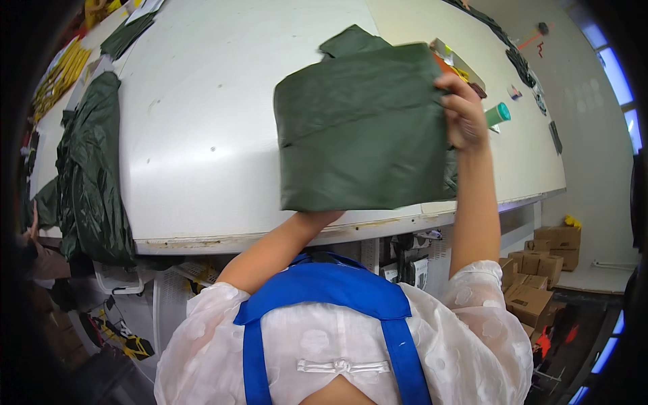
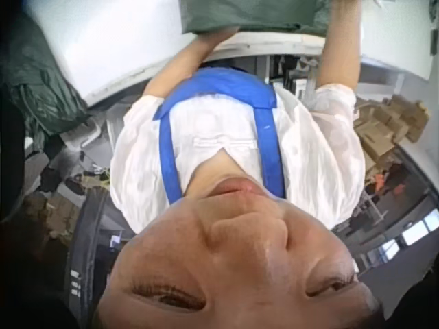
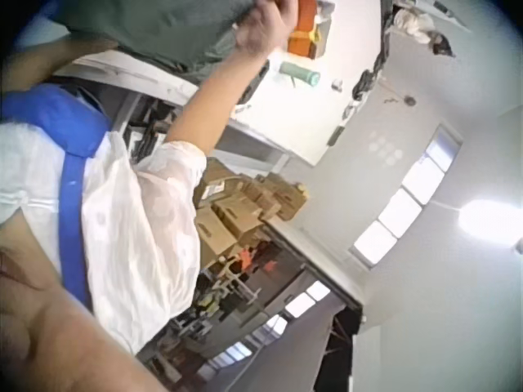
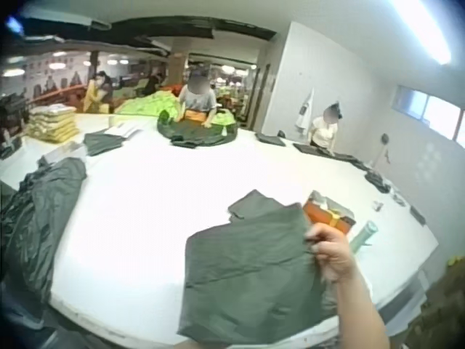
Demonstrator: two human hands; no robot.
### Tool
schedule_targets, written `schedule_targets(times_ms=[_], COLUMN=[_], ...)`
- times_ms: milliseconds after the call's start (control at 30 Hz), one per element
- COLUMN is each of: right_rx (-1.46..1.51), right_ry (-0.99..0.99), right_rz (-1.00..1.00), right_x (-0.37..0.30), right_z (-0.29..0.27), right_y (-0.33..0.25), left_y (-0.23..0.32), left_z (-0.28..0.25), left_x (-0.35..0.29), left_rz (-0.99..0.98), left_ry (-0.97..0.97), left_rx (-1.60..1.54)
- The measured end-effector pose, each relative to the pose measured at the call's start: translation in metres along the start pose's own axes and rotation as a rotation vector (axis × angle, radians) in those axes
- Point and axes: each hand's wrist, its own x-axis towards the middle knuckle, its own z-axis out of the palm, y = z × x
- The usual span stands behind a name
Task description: The person folds a green jacket on a white table. They smooth the fabric, fold the sleeves inward, fold the body in half, then in thirds, and press the folded jacket flat. The folded jacket is placed on a stack of similar items.
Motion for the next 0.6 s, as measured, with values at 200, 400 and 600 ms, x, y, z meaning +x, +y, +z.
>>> schedule_targets(times_ms=[200, 400, 600], right_rx=[-0.268, -0.510, -0.910], right_ry=[0.256, 0.538, 0.893], right_rz=[0.290, 0.423, 0.241], right_x=[-0.068, -0.107, -0.103], right_z=[-0.245, -0.335, -0.301], right_y=[0.064, 0.183, 0.215], left_y=[0.003, 0.018, 0.014], left_z=[0.061, 0.102, 0.112], left_x=[0.010, 0.021, 0.020], left_rz=[-0.087, -0.160, -0.249], left_ry=[-0.107, -0.239, -0.300], left_rx=[0.363, 0.392, 0.420])
